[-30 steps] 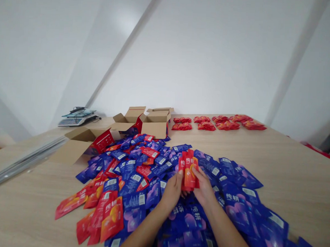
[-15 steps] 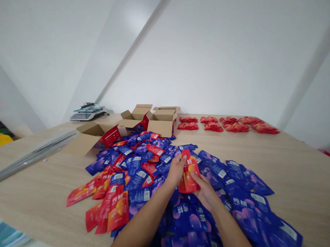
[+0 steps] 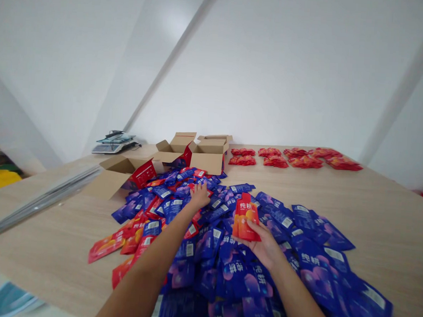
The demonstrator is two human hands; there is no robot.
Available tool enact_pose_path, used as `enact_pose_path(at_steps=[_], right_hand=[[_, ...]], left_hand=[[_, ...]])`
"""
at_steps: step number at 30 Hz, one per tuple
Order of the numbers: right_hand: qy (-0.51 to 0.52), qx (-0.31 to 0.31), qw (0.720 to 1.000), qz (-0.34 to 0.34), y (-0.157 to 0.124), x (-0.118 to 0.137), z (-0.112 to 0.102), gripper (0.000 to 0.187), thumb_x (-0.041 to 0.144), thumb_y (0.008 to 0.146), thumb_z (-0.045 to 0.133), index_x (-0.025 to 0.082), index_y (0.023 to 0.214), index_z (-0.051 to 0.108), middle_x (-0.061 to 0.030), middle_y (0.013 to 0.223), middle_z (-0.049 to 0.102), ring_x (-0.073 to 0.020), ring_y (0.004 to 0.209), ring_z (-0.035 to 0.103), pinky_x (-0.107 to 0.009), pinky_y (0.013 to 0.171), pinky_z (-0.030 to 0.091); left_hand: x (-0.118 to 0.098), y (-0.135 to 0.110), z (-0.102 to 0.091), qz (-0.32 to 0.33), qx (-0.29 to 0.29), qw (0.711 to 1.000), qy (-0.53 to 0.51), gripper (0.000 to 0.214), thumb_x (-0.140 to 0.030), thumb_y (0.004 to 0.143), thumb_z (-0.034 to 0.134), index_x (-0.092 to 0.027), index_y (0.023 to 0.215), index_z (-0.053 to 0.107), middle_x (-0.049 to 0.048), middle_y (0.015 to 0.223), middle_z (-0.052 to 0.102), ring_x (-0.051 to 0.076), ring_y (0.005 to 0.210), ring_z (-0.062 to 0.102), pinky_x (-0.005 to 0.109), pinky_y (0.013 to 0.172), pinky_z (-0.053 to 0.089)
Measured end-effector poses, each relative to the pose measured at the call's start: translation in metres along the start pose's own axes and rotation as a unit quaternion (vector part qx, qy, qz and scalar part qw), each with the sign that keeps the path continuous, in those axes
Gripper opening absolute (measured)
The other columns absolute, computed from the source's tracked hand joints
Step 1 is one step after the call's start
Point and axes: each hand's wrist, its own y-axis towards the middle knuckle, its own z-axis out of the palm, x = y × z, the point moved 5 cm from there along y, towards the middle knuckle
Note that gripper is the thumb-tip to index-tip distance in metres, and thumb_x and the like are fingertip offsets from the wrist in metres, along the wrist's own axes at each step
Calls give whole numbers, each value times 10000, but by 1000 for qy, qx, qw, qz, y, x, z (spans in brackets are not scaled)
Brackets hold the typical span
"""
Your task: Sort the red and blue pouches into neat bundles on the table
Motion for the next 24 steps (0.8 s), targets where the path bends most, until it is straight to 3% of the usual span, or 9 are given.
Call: enact_pose_path(at_steps=[3,7,10,14,17,20,22,24], right_hand=[[11,12,1000,19,-1,1,4,314,268,741,678,189,1036,603,-98,1024,700,-299,939,659,-514,773,537],[40,5,999,28,2,1,4,329,317,776,636,203,1079,580,-100,1090,678,-310,968,647,-504,743,548],[63,-4,998,25,5,0,0,331,328,782,626,193,1080,576,-105,1084,679,-311,977,643,-486,742,550],[63,-7,998,5,7,0,-2,306,314,775,636,189,1050,590,-93,996,708,-294,935,660,-463,731,554],[67,-18,997,-16,7,0,-3,294,306,771,643,197,1040,597,-74,975,714,-269,897,672,-442,716,559],[79,-18,996,-25,7,1,-2,299,355,779,633,204,1036,604,-55,954,718,-242,859,679,-424,715,560],[82,-13,996,-39,7,3,0,324,414,780,621,204,1027,615,-48,943,719,-226,851,677,-400,719,561],[88,-11,994,-63,8,4,2,359,456,767,624,215,1033,618,-37,976,712,-212,884,668,-367,737,558]], left_hand=[[15,4,9,-16,39,996,77,730,-82,592,670,-122,1288,454,240,1394,357,455,1325,182,666,1008,-1],[2,-5,15,62,42,987,145,558,-48,698,553,-199,1235,536,172,1246,550,362,1201,449,614,1047,-1],[-13,-14,2,91,-37,994,50,353,-95,793,469,-199,1089,631,123,1078,654,284,1044,570,532,1065,152],[-44,-32,-21,101,-148,980,-86,249,-261,856,455,-178,991,647,107,1043,648,239,1006,566,396,943,377],[-75,-53,-27,84,-184,927,-315,215,-350,787,568,-164,864,645,67,878,659,193,828,598,311,774,466],[-105,-77,-13,21,-129,847,-515,254,-358,725,638,-157,874,595,16,748,637,141,616,586,257,577,480],[-118,-95,3,-20,-99,791,-604,332,-321,684,677,-167,954,560,18,823,643,150,658,613,270,586,502],[-124,-112,22,-47,-74,759,-646,385,-288,658,697,-167,988,541,31,894,646,173,741,635,303,649,522]])
